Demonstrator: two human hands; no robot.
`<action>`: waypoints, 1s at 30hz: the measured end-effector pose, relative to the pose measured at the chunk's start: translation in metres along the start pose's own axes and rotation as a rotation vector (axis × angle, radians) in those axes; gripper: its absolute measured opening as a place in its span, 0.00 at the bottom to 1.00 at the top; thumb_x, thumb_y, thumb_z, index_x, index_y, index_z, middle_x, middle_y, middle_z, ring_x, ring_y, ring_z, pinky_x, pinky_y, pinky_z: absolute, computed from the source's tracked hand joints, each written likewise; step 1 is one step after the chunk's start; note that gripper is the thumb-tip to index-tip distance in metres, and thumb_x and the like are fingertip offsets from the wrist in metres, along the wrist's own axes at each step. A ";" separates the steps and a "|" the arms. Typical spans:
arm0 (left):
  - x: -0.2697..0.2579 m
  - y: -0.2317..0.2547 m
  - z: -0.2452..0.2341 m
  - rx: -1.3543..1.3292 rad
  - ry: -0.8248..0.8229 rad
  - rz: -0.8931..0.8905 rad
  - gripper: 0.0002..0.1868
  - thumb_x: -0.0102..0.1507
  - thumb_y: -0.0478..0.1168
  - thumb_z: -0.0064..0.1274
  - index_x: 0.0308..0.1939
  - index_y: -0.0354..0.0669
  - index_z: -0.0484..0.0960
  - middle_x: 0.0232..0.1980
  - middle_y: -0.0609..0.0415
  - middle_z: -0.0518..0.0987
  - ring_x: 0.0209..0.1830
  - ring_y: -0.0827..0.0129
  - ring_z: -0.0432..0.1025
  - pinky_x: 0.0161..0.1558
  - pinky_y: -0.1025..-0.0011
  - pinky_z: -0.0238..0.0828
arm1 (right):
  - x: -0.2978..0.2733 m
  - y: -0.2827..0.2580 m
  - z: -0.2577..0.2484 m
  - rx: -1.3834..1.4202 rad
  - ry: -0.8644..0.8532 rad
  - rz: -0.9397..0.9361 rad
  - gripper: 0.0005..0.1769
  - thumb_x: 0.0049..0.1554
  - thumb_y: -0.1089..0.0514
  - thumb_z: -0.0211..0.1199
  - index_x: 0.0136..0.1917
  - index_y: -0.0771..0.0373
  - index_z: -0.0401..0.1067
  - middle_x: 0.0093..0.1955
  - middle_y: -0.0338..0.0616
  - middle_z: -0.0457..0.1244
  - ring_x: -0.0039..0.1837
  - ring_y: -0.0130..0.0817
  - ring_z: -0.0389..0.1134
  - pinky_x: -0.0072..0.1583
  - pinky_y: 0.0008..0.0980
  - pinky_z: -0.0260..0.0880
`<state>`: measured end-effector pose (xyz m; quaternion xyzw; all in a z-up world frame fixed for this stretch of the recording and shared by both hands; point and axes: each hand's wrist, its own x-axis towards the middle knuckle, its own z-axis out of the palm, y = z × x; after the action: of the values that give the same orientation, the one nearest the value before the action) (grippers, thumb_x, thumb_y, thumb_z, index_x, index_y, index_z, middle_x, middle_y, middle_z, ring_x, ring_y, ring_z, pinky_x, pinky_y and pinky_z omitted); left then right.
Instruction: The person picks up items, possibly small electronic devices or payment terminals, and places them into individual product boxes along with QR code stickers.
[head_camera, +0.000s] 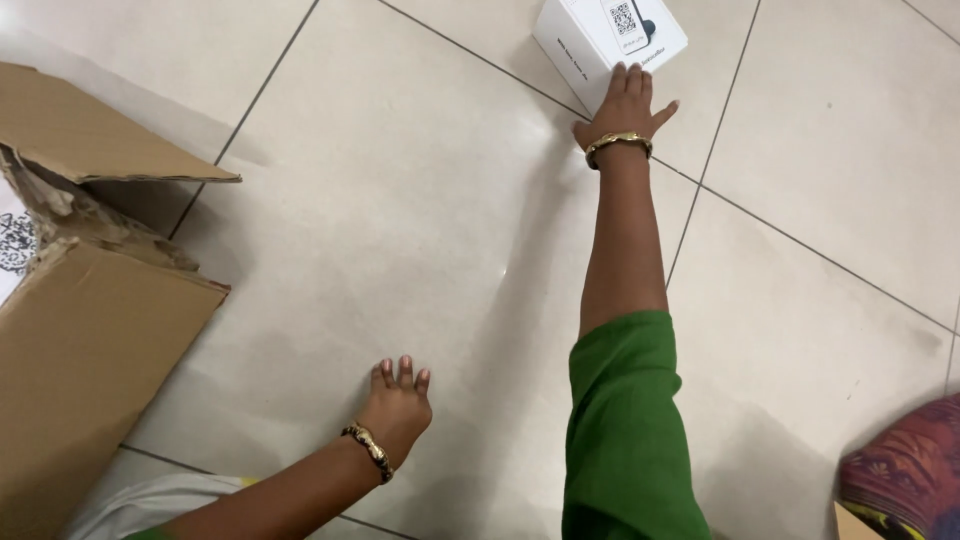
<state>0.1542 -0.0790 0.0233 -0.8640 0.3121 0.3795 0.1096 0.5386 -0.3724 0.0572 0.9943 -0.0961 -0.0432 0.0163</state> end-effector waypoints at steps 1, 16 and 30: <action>-0.002 0.000 0.002 -0.006 -0.001 -0.001 0.43 0.65 0.35 0.55 0.78 0.25 0.47 0.76 0.17 0.49 0.73 0.24 0.54 0.70 0.39 0.50 | -0.015 -0.012 -0.010 -0.003 -0.003 -0.005 0.62 0.49 0.38 0.73 0.83 0.56 0.41 0.85 0.44 0.39 0.84 0.42 0.36 0.77 0.73 0.31; 0.001 -0.004 0.015 -0.063 0.141 0.012 0.38 0.65 0.33 0.51 0.76 0.29 0.51 0.74 0.19 0.53 0.71 0.26 0.56 0.69 0.38 0.50 | 0.003 0.016 -0.001 0.186 0.027 -0.011 0.69 0.39 0.24 0.75 0.82 0.47 0.44 0.84 0.53 0.37 0.83 0.52 0.34 0.72 0.73 0.39; -0.003 -0.004 0.019 -0.082 0.107 0.016 0.39 0.67 0.35 0.49 0.77 0.29 0.48 0.76 0.20 0.49 0.74 0.26 0.52 0.71 0.40 0.47 | -0.040 0.011 0.061 0.133 0.388 -0.104 0.24 0.62 0.57 0.66 0.70 0.54 0.66 0.79 0.48 0.55 0.81 0.47 0.53 0.71 0.55 0.60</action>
<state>0.1439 -0.0664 0.0126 -0.8842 0.3088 0.3463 0.0543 0.4923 -0.3766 -0.0003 0.9865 -0.0423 0.1548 -0.0336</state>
